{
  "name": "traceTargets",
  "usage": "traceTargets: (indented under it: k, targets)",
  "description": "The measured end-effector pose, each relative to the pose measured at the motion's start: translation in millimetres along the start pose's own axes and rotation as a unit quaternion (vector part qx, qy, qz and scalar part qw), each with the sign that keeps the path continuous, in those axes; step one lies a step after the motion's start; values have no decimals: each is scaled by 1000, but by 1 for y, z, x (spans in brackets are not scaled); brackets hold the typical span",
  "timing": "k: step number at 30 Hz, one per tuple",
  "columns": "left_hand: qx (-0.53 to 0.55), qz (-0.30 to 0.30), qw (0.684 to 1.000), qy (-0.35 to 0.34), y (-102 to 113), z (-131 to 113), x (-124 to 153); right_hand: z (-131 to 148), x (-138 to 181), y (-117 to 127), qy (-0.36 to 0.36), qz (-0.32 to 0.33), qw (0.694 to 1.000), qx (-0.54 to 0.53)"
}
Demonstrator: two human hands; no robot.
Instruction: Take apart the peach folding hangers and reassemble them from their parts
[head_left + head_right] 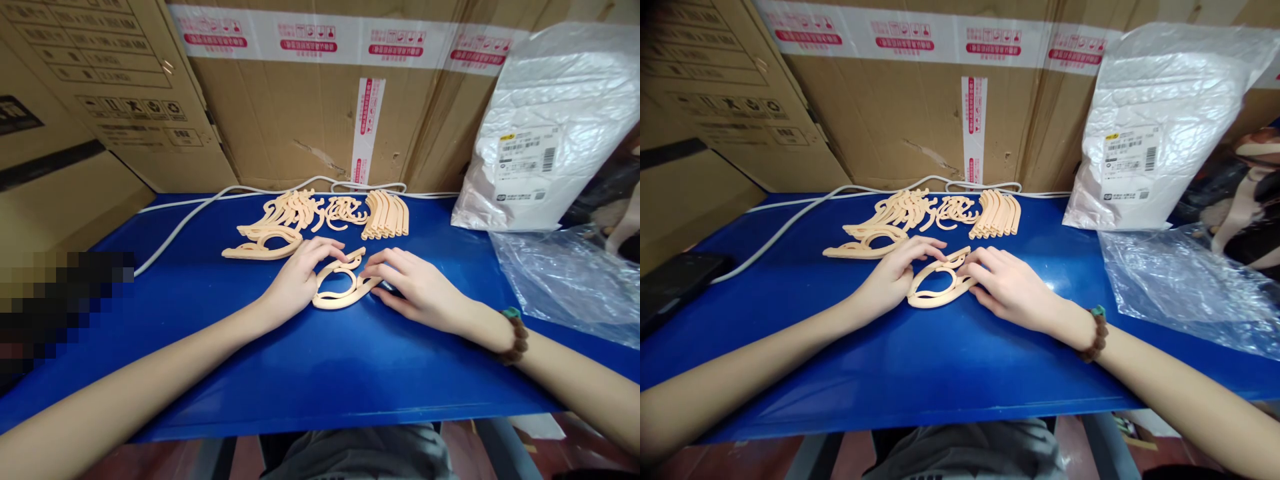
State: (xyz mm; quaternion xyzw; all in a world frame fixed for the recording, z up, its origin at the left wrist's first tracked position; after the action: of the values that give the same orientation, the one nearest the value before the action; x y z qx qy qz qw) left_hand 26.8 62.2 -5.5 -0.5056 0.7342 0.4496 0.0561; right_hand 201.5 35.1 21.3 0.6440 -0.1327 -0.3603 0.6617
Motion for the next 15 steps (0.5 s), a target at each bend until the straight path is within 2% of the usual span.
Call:
traceTargets:
  k: [4,10,15]
  targets:
    - [-56,-8,998,16,3,2,0,1,1,1,-5,2,999,32]
    - [-66,-1,997,37,2,3,0,3,2,1,-29,34,999,-4]
    - [-89,46,995,21,-4,-4,2,1,1,4,-39,30,999,19]
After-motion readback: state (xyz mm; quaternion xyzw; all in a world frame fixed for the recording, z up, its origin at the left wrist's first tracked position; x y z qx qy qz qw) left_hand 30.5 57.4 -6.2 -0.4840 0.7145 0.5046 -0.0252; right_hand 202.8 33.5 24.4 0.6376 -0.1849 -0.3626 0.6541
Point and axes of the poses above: each hand's wrist, its own x-axis away from the middle knuckle, its own y-axis out of the back of the hand, z = x × y, the point moved 6 cm from there along -x, towards the middle knuckle, and after that the axes turned 10 degrees about -y, right-handed, at the moved point
